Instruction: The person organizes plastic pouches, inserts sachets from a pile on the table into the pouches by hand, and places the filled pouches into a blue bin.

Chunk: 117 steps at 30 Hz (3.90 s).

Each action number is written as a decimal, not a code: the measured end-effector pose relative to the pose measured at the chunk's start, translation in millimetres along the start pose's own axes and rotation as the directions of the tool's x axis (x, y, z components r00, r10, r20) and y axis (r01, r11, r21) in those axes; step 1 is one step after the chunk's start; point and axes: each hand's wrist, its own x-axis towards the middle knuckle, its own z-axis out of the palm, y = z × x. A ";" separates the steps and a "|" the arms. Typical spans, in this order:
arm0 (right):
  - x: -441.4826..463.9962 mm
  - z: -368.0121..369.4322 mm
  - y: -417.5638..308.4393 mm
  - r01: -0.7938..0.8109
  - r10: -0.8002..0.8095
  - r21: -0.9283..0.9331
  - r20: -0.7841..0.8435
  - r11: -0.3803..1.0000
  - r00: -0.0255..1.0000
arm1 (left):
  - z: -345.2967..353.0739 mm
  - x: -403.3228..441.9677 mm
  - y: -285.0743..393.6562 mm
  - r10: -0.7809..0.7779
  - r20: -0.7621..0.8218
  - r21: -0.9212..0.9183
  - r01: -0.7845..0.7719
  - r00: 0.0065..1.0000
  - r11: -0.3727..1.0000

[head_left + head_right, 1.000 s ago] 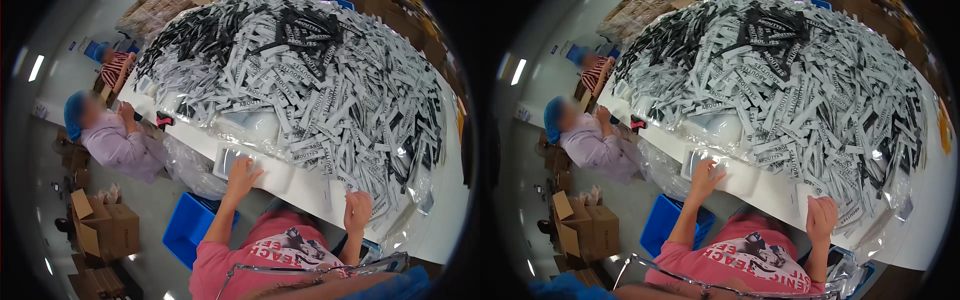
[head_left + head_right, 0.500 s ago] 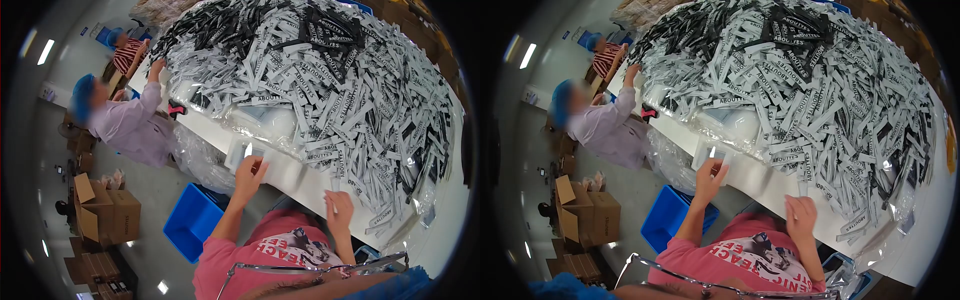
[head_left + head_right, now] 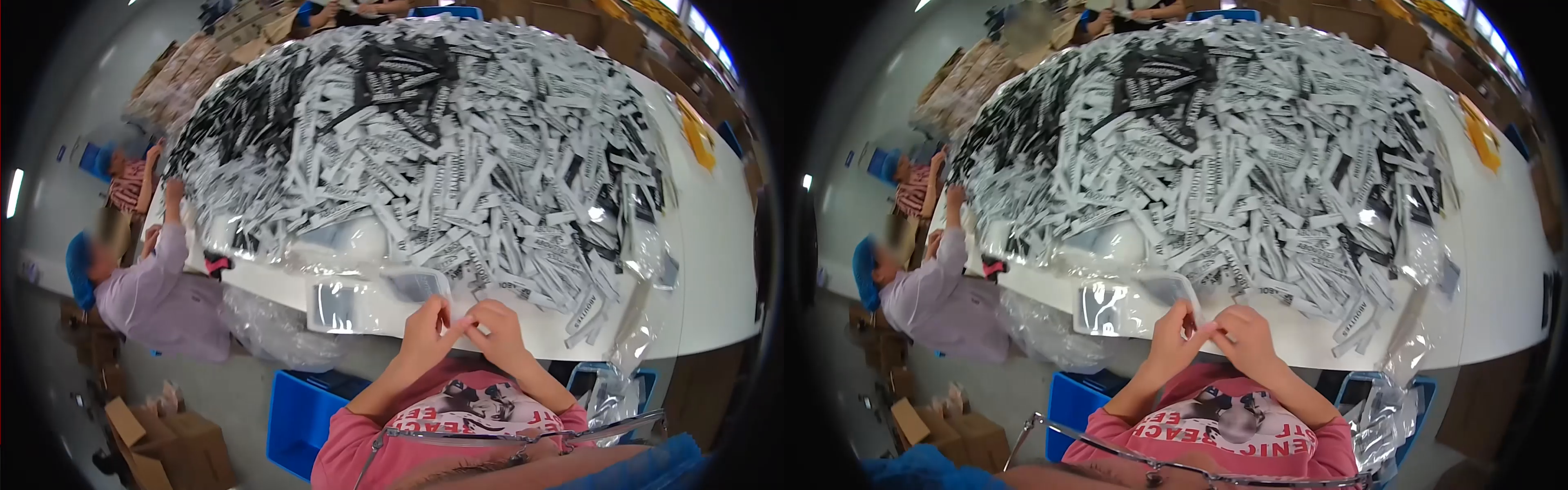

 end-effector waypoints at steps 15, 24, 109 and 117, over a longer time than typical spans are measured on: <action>-27.9 -33.1 12.9 -0.085 0.000 -0.330 -0.251 0.940 0.968 | 39.5 21.5 18.3 0.480 0.045 0.229 -0.477 0.876 0.849; -38.4 -47.2 17.8 -0.228 0.226 0.003 -0.158 0.974 0.961 | 67.7 19.0 24.7 0.553 0.178 0.187 -0.579 0.814 0.793; -31.9 -85.7 12.9 -0.021 0.020 -0.017 -0.058 1.000 0.998 | 93.5 39.6 13.6 0.763 -0.046 0.429 -0.677 0.645 0.598; -33.8 -83.7 19.6 -0.179 0.242 0.281 -0.209 0.943 0.947 | 90.9 42.3 18.0 0.663 0.007 0.343 -0.624 0.749 0.702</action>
